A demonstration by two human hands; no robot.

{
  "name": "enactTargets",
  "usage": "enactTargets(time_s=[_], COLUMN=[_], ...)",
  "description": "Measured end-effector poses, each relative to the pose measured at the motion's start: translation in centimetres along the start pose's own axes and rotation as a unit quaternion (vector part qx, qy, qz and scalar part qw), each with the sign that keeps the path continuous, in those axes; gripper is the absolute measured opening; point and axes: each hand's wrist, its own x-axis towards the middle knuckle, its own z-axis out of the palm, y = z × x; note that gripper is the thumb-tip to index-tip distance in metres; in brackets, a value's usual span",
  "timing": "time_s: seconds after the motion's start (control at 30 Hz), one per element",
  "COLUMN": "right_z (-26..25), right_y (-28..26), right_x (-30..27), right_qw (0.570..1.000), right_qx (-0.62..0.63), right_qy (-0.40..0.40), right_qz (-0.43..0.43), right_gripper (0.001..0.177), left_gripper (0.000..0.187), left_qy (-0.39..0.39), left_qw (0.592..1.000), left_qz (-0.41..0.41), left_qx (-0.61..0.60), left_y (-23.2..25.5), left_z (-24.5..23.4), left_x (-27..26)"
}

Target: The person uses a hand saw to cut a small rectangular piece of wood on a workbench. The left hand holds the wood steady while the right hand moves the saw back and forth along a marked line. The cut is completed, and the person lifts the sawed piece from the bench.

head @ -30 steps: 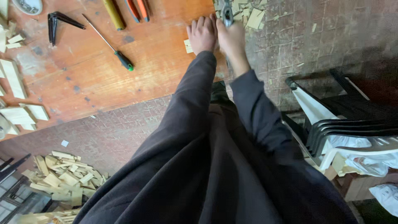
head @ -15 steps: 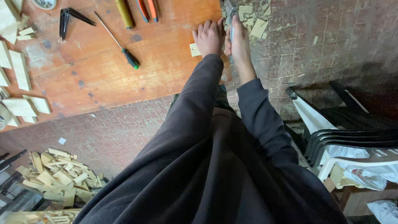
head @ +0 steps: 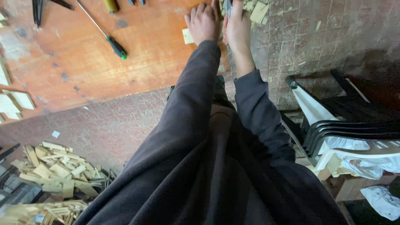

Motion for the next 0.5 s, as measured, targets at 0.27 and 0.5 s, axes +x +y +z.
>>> enactTargets(time_s=[0.27, 0.5], right_z=[0.4, 0.3], right_y=[1.7, -0.8], right_x=[-0.3, 0.1], right_qw=[0.999, 0.993], right_qx=[0.014, -0.087], right_qy=[0.051, -0.042], right_qz=[0.004, -0.072], right_gripper=[0.057, 0.048], left_gripper=[0.047, 0.048], left_qy=[-0.008, 0.022], left_qw=[1.0, 0.998], left_qz=[0.005, -0.044], left_qx=[0.017, 0.046], left_y=[0.2, 0.5], left_z=[-0.1, 0.6], left_x=[0.2, -0.4])
